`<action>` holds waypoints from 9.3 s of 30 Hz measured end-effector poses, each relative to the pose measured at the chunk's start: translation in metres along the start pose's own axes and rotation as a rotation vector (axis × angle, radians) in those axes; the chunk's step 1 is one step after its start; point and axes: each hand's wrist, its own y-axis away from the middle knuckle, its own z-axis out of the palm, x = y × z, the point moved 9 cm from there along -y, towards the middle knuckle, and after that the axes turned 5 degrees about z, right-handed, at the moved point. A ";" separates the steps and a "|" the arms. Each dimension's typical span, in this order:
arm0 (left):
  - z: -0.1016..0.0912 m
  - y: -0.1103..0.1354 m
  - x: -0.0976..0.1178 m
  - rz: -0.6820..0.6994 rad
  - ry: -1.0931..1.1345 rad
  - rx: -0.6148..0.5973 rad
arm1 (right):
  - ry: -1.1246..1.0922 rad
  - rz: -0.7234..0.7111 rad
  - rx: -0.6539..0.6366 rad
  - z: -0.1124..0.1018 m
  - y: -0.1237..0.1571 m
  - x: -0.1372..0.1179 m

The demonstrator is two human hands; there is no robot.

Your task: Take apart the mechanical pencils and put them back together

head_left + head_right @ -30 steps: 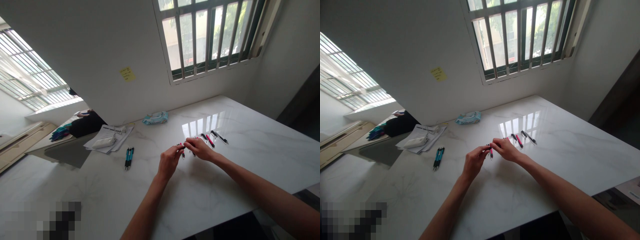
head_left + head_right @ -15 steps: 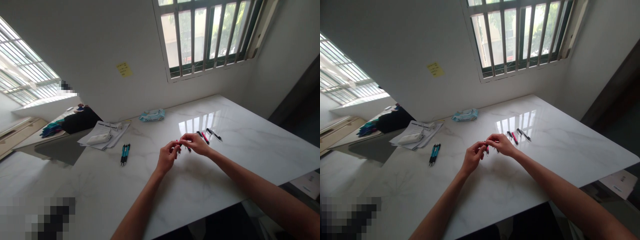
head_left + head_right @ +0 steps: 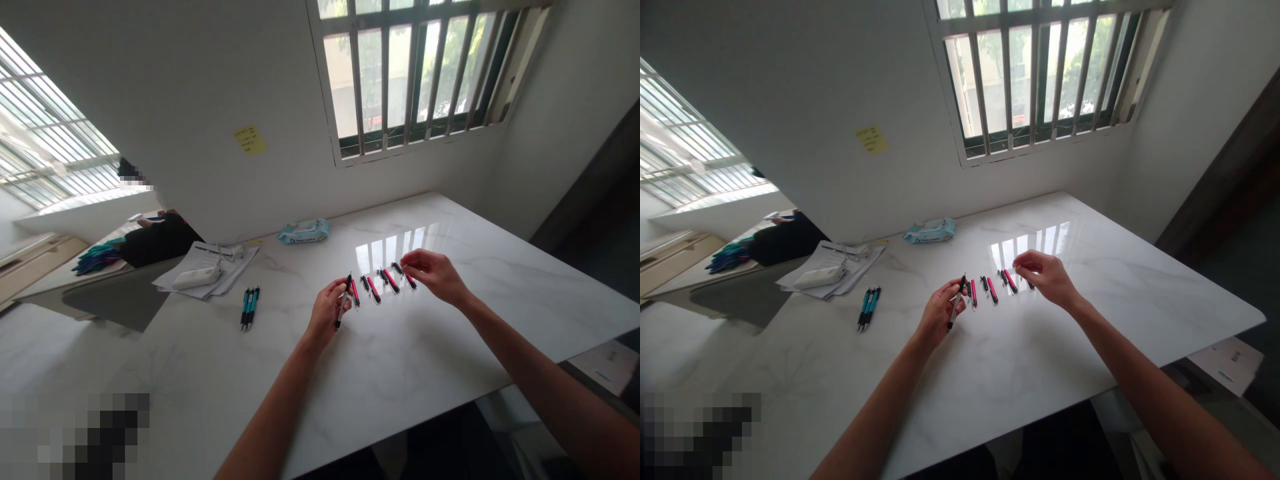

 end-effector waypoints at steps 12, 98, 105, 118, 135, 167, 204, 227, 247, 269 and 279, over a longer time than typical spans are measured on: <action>0.021 0.006 -0.002 0.066 0.012 -0.055 | 0.573 0.078 -0.013 -0.045 0.046 0.058; -0.002 0.010 0.029 0.295 -0.376 0.040 | -0.310 -0.045 -0.318 0.132 -0.021 -0.035; -0.001 0.010 0.029 0.308 -0.390 0.027 | -0.286 -0.052 -0.272 0.132 -0.020 -0.036; -0.002 0.009 0.025 0.294 -0.388 0.031 | -0.316 -0.072 -0.289 0.132 -0.019 -0.039; -0.002 0.008 0.023 0.294 -0.368 0.018 | -0.276 -0.049 -0.227 0.126 -0.022 -0.036; 0.001 0.003 0.025 0.313 -0.409 0.000 | 0.466 0.331 0.319 -0.081 0.071 0.059; 0.031 0.016 0.011 0.135 -0.154 -0.107 | 0.073 0.151 0.087 0.026 0.051 -0.017; 0.048 0.024 0.005 0.074 -0.325 -0.261 | -0.094 0.195 0.091 0.044 0.069 -0.022; 0.022 0.012 0.013 0.088 -0.382 -0.108 | 0.515 0.203 0.296 -0.062 0.102 0.016; 0.037 0.017 0.001 0.056 -0.523 -0.174 | 0.769 0.309 0.283 -0.083 0.113 0.052; 0.039 0.018 0.000 0.050 -0.491 -0.192 | 0.758 0.301 0.270 -0.072 0.106 0.051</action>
